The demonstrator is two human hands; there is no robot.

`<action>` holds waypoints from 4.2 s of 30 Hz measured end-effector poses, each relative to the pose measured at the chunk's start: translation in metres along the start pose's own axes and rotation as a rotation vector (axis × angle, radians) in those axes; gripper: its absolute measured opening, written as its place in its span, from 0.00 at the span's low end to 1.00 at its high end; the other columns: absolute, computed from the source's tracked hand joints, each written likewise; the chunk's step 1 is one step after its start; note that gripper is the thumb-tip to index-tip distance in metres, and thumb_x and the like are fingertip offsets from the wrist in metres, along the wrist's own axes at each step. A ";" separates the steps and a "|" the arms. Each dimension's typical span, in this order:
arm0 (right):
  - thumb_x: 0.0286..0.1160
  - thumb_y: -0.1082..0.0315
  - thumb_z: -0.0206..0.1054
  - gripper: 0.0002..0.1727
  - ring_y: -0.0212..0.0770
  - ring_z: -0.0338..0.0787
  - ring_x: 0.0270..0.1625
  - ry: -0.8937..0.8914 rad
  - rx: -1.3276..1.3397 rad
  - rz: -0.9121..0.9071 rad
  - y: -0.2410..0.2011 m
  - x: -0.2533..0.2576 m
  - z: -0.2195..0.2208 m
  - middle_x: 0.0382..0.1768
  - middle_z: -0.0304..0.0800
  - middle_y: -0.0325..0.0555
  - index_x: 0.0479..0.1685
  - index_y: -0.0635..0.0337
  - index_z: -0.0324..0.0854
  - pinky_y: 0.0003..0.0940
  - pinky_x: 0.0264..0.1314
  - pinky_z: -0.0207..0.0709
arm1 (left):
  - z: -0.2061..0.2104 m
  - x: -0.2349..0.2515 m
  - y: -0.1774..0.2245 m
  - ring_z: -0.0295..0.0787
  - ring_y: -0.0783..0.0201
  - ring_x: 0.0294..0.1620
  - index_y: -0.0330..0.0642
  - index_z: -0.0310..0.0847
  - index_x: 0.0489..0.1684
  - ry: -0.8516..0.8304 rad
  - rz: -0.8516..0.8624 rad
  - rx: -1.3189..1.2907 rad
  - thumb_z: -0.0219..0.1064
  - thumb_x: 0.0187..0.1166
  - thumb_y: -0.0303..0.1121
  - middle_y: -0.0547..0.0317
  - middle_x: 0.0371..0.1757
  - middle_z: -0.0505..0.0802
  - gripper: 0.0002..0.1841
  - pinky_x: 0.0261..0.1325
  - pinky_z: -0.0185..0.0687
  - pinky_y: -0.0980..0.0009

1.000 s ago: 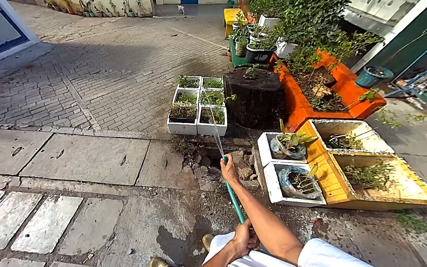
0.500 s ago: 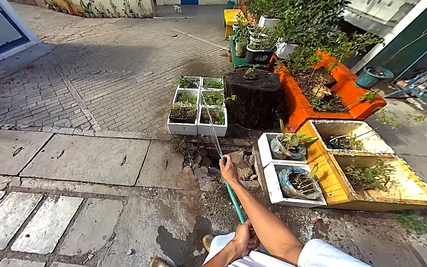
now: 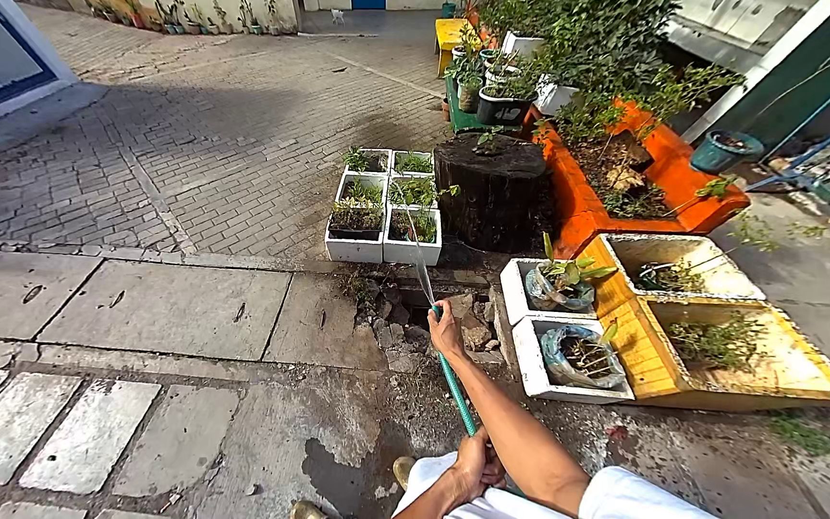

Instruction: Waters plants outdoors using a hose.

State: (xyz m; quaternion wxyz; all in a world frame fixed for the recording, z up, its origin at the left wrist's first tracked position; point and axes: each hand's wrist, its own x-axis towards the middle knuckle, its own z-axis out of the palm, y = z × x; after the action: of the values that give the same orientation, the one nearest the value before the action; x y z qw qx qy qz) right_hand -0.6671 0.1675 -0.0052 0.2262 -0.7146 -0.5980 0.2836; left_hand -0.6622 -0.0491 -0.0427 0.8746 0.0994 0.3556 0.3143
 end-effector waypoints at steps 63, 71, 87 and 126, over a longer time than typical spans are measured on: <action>0.92 0.57 0.55 0.21 0.55 0.94 0.52 -0.008 -0.016 0.022 -0.001 0.001 0.003 0.47 0.93 0.57 0.76 0.54 0.73 0.51 0.58 0.84 | 0.000 -0.002 0.001 0.52 0.72 0.05 0.53 0.62 0.10 0.008 0.010 -0.001 0.30 0.96 0.48 0.71 0.05 0.61 0.33 0.13 0.55 0.75; 0.92 0.57 0.55 0.21 0.55 0.94 0.52 0.003 -0.022 0.031 0.003 0.001 0.003 0.47 0.93 0.56 0.76 0.55 0.73 0.50 0.58 0.84 | 0.000 -0.002 -0.001 0.51 0.72 0.04 0.53 0.62 0.10 0.004 0.010 -0.006 0.30 0.96 0.48 0.70 0.05 0.61 0.33 0.12 0.53 0.76; 0.91 0.58 0.56 0.21 0.57 0.94 0.53 0.082 -0.016 0.078 0.013 0.002 -0.004 0.48 0.93 0.58 0.75 0.58 0.74 0.52 0.59 0.84 | -0.001 0.002 -0.002 0.51 0.72 0.05 0.53 0.63 0.12 0.006 -0.005 0.016 0.29 0.96 0.48 0.71 0.06 0.60 0.32 0.13 0.53 0.75; 0.90 0.57 0.59 0.21 0.56 0.94 0.51 0.169 0.023 0.081 0.011 0.002 -0.005 0.46 0.94 0.57 0.75 0.56 0.75 0.52 0.58 0.84 | 0.000 0.000 0.000 0.50 0.72 0.05 0.53 0.61 0.10 0.004 -0.004 -0.013 0.29 0.95 0.48 0.71 0.05 0.59 0.33 0.12 0.52 0.76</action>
State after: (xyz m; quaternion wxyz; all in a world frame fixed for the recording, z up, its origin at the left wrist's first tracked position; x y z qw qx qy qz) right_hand -0.6554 0.1676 -0.0096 0.2725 -0.7569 -0.5443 0.2380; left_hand -0.6624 -0.0493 -0.0426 0.8752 0.0926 0.3553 0.3150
